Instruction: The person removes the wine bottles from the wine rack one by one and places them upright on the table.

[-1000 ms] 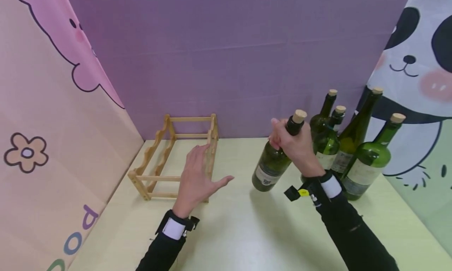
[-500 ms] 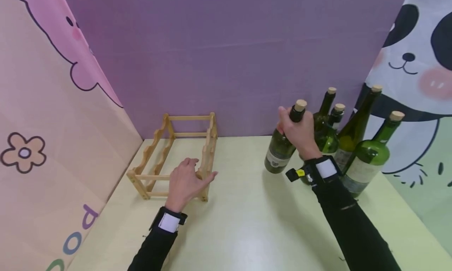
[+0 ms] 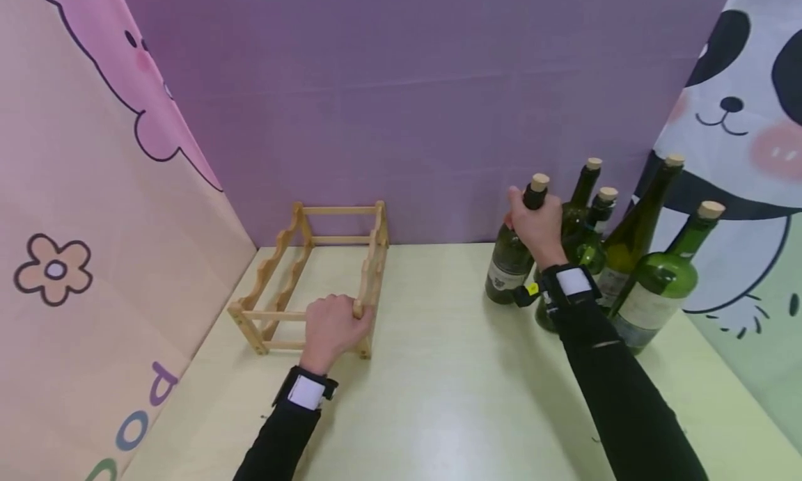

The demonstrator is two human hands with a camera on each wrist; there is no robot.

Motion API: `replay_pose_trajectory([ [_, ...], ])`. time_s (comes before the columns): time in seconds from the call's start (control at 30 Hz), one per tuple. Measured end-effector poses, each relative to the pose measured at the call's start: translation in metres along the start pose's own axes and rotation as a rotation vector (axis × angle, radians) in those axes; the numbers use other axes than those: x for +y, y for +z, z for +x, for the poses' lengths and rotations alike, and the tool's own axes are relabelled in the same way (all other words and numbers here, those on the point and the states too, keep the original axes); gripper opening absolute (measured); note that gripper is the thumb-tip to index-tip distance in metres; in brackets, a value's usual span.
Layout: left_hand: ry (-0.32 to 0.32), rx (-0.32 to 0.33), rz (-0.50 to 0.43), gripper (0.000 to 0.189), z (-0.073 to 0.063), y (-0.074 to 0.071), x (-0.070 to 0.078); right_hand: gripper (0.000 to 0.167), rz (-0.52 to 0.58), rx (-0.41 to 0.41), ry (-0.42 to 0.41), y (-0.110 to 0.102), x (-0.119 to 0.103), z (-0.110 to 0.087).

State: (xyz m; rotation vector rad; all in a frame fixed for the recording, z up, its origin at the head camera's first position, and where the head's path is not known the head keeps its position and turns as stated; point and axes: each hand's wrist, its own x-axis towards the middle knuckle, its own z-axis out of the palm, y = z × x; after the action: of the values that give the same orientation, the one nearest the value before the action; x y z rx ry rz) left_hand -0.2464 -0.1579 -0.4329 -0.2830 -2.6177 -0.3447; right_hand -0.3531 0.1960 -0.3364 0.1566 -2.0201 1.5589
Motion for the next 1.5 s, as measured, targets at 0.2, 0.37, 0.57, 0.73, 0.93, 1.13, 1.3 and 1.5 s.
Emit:
replay_pose_trajectory([
  [0.2, -0.024, 0.005, -0.008, 0.05, 0.002, 0.004, 0.001, 0.043, -0.005, 0.01, 0.05, 0.0, 0.015, 0.012],
  [0.37, -0.025, 0.001, -0.019, 0.051, 0.004, 0.008, 0.0, 0.046, -0.037, 0.04, 0.084, 0.0, 0.028, 0.019],
  [0.57, -0.022, 0.01, -0.015, 0.052, 0.002, 0.008, -0.002, 0.042, -0.086, 0.065, 0.159, 0.003, 0.036, 0.03],
  [0.73, -0.017, 0.032, 0.008, 0.053, 0.0, 0.007, -0.003, 0.039, -0.134, 0.026, 0.203, 0.006, 0.036, 0.037],
  [0.93, -0.019, 0.033, 0.015, 0.053, 0.0, 0.005, -0.003, 0.043, -0.163, 0.022, 0.225, 0.007, 0.036, 0.04],
  [1.13, -0.036, 0.019, 0.012, 0.053, 0.001, 0.005, -0.002, 0.048, -0.175, -0.023, 0.241, 0.005, 0.038, 0.039],
  [1.3, -0.038, 0.013, 0.005, 0.052, 0.001, 0.005, -0.002, 0.055, -0.205, -0.086, 0.264, 0.001, 0.035, 0.038],
  [1.5, -0.045, 0.009, 0.0, 0.052, 0.002, 0.007, 0.0, 0.079, -0.191, -0.175, 0.298, -0.004, 0.026, 0.039],
])
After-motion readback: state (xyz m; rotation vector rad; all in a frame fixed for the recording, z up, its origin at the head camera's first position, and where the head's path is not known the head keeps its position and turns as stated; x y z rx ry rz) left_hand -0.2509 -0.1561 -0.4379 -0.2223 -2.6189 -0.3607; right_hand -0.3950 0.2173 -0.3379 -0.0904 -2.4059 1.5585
